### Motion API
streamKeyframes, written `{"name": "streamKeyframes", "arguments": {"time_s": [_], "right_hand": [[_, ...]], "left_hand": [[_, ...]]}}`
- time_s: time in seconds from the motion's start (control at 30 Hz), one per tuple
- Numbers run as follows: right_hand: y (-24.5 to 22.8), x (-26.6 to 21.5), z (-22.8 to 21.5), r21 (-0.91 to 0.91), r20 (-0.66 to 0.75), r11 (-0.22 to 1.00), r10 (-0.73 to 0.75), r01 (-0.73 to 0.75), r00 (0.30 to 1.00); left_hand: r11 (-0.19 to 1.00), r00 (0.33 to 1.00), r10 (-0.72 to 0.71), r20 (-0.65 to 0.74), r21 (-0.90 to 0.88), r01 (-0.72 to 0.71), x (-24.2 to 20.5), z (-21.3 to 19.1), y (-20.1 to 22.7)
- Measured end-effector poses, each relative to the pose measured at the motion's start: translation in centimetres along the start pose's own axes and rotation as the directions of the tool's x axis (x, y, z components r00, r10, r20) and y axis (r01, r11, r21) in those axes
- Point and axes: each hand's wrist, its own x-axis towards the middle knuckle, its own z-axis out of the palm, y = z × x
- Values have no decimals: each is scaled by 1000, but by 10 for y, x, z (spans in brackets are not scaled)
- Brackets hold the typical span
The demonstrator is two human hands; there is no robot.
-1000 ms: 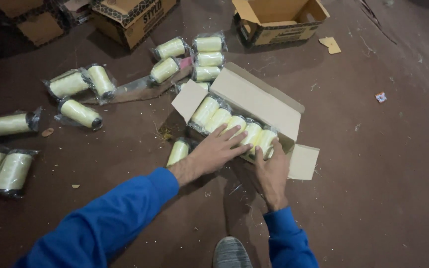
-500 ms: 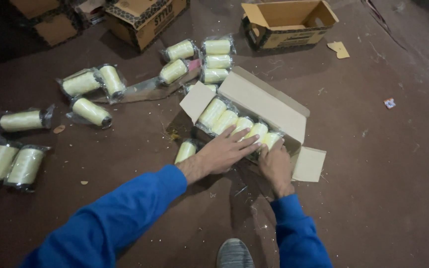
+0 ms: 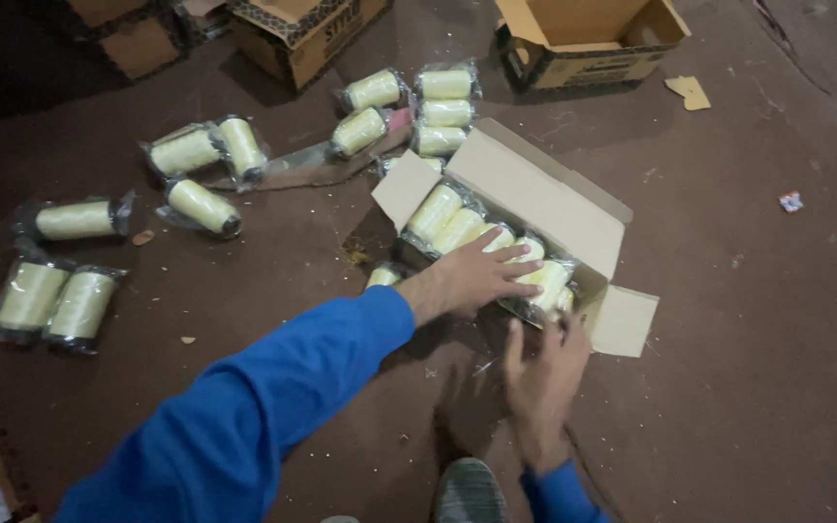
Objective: The person places spools of thread into a cardboard box and then stacks the box on top of others.
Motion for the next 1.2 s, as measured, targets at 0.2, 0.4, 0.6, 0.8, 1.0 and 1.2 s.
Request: {"name": "streamKeyframes", "arguments": {"time_s": [0.2,0.4,0.6,0.8,1.0,1.2], "right_hand": [[-101,-26,37,455,578,883,-196,-113,792],[-109,-27,75,564,560,806,-210,-183,801],[-108,-29,104,661,552,701,-211,-269,807],[-102,-30,84,317,834,855,-46,-410,549],[-46,-40,-5,514,664,776,-91,-365,742],[-10,-11,-53,522,449,756,152,-396,881]], "left_hand": [[987,967,92,239,-151,-57,-27,-66,-14],[989,967,91,240,-135,-60,-31,-63,-16],[993,977,97,190,-84,-82,-36,-49,-16],[937,989,98,113,-344,-54,-40,-48,-22],[885,997,40,-61,-462,-63,-21,-15,-24],[905,997,2,-79,-425,-35,-15,-32,-4]]}}
